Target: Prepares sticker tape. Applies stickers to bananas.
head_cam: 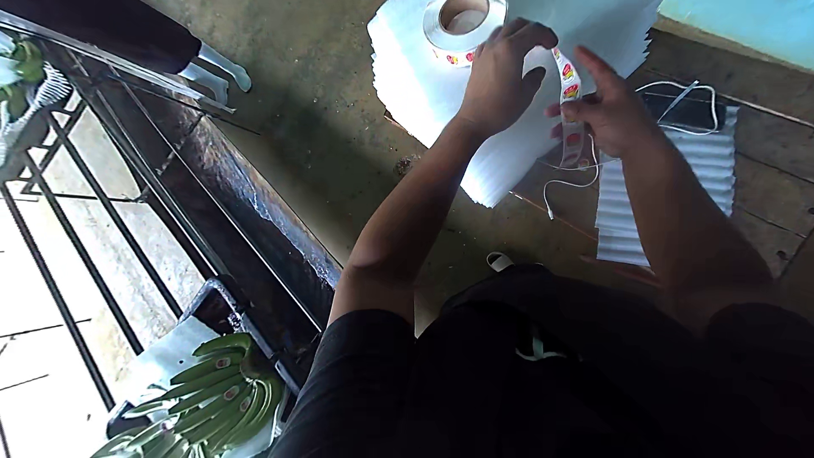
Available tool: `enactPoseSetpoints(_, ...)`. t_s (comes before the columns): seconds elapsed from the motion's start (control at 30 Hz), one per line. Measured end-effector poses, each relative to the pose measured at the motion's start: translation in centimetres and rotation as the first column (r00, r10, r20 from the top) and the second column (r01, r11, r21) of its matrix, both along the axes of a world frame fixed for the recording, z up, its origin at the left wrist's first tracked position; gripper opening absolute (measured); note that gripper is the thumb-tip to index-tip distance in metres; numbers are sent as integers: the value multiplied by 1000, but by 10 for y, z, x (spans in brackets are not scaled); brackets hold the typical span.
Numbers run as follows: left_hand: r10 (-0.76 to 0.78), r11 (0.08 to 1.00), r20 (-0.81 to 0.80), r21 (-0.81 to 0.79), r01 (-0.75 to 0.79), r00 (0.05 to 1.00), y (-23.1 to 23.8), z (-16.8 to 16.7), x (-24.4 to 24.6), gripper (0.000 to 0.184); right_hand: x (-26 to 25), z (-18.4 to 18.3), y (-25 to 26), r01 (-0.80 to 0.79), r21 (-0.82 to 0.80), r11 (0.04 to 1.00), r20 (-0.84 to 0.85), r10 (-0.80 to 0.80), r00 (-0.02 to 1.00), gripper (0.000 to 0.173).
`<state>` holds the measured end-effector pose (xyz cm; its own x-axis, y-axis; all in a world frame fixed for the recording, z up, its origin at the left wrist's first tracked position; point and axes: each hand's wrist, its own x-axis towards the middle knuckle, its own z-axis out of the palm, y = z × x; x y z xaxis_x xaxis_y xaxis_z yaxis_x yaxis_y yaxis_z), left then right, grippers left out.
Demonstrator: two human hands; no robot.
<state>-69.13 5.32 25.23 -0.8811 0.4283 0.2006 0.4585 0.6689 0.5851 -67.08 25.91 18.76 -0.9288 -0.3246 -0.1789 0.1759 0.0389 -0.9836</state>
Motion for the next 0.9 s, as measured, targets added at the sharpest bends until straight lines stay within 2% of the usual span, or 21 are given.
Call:
enactPoseSetpoints(0.07,36,983,125,175,-58,992,-4,-11,26,29,4,9,-5,13,-51,999,-6,-13,1000,76)
enactPoseSetpoints(0.13,58,924,300,345,-165,952,-1,-33,48,29,3,12,-9,8,-95,995,-32,-11,999,68)
enactPoseSetpoints(0.2,-9,863,455,454,-223,890,3,-55,66,32,2,10,-16,11,-106,994,-55,-17,998,54)
enactPoseSetpoints(0.33,-199,767,581,594,-244,789,8,-80,84,27,1,14,-28,50,-165,985,12,-49,999,38)
enactPoseSetpoints(0.47,-248,737,662,603,-305,708,5,-86,92,22,-1,9,-31,86,-198,976,32,-81,996,33)
enactPoseSetpoints(0.6,-225,683,648,638,-357,728,8,-85,97,15,1,6,-29,93,-189,977,27,-89,996,31)
enactPoseSetpoints(0.67,-161,686,637,621,-378,754,11,-82,98,11,3,5,-29,84,-186,979,17,-82,996,28)
enactPoseSetpoints(0.83,-34,761,592,538,-364,805,12,-77,101,13,9,10,-20,63,-187,980,38,-57,998,54)
enactPoseSetpoints(0.9,-27,750,600,542,-381,800,13,-78,103,12,12,9,-18,29,-182,983,20,-26,999,51)
